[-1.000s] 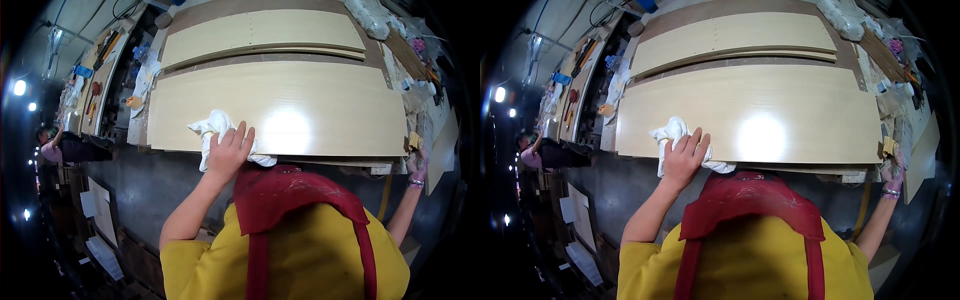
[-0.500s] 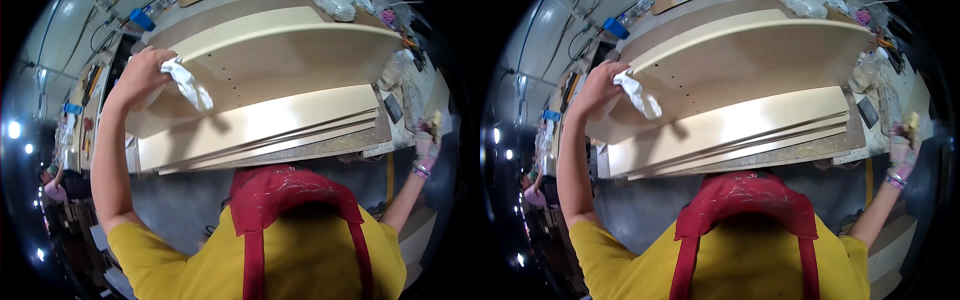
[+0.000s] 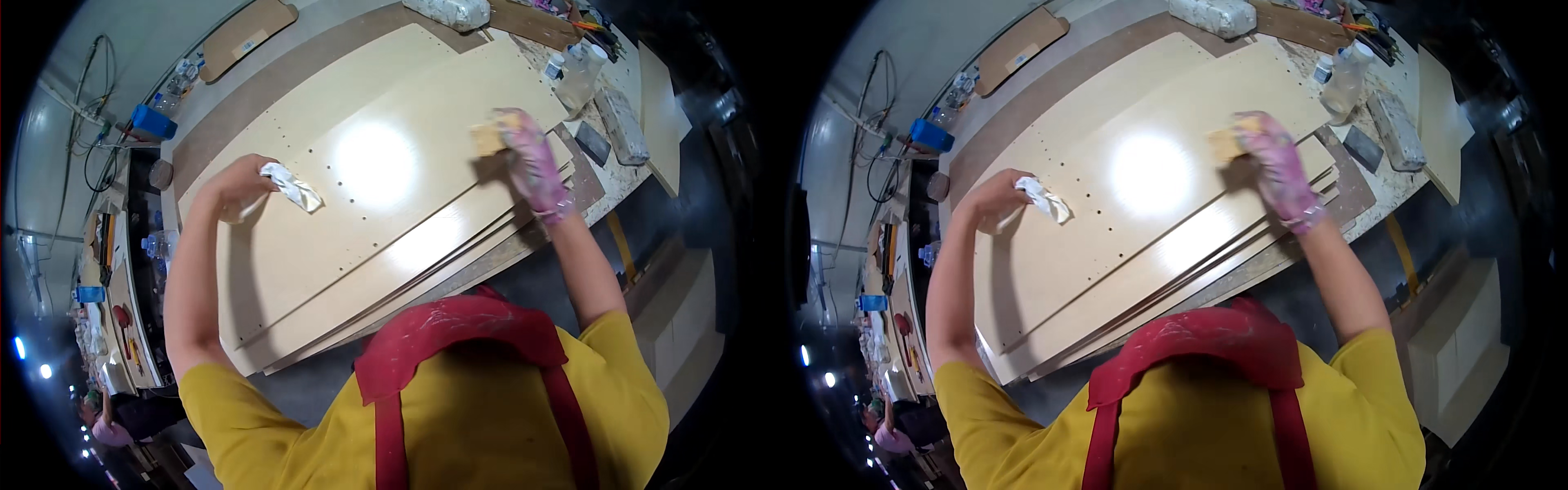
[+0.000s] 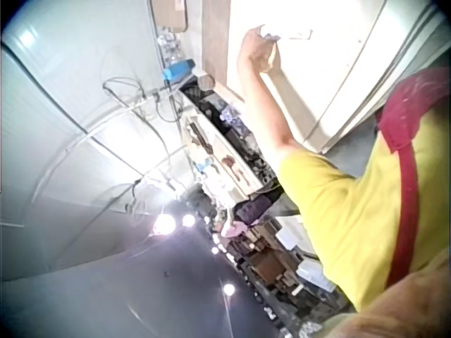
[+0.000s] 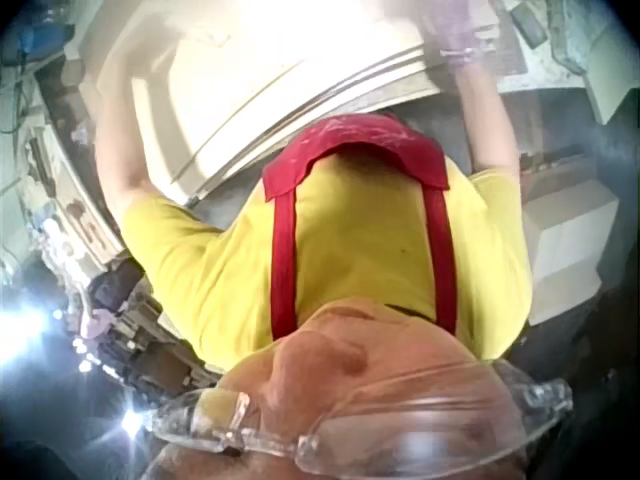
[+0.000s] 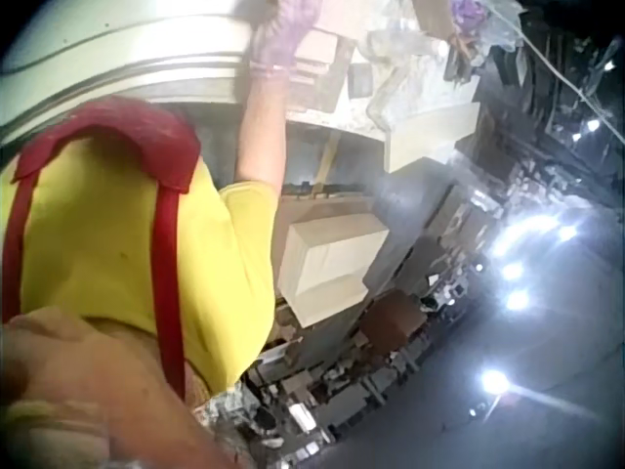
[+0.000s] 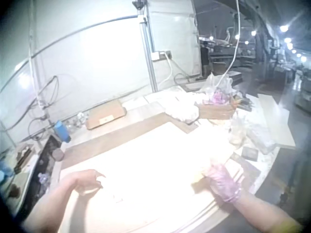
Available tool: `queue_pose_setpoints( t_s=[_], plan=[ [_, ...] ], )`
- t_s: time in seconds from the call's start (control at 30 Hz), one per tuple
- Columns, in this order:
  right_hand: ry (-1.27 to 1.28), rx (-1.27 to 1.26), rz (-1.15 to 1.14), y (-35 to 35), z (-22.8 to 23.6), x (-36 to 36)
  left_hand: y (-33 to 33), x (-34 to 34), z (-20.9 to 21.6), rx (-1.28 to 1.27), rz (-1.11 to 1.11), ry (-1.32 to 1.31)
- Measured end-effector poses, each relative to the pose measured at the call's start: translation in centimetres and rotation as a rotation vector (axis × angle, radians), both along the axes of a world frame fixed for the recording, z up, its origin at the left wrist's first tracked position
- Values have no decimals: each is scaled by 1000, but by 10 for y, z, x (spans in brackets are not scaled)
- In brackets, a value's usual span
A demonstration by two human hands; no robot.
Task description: The person applies a finish to several light-colored wooden panels using a sponge and wipes the surface with a white cloth. The person repeatedly dips the sponge into a container and spreads the finish across the panels, then wipes them down.
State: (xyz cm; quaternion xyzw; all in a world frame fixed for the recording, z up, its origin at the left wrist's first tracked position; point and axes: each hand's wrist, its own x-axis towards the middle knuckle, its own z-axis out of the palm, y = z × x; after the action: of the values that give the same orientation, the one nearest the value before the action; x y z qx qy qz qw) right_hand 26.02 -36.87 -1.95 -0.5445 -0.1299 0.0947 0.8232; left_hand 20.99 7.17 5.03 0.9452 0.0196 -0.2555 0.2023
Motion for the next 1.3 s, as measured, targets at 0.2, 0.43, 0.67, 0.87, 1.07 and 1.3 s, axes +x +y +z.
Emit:
queue_pose_setpoints(
  t_s=[0.2, 0.43, 0.67, 0.87, 1.07, 1.3],
  plan=[
    [-181, -409, 132, 68, -16, -13, -2, -22, -17, -186, 277, -429],
    [137, -4, 128, 45, -27, -3, 1, -142, -14, -87, 781, -565],
    [166, 102, 216, 39, -41, 22, -180, -168, -87, 152, -79, -794],
    [305, 347, 98, -13, -27, 30, -153, -136, -33, -144, 222, -1021],
    [435, 306, 35, -31, -37, -2, -99, -86, -79, 356, 413, -796],
    [210, 461, -157, -108, -19, -5, -284, -122, -42, -376, -551, -823]
  ],
)
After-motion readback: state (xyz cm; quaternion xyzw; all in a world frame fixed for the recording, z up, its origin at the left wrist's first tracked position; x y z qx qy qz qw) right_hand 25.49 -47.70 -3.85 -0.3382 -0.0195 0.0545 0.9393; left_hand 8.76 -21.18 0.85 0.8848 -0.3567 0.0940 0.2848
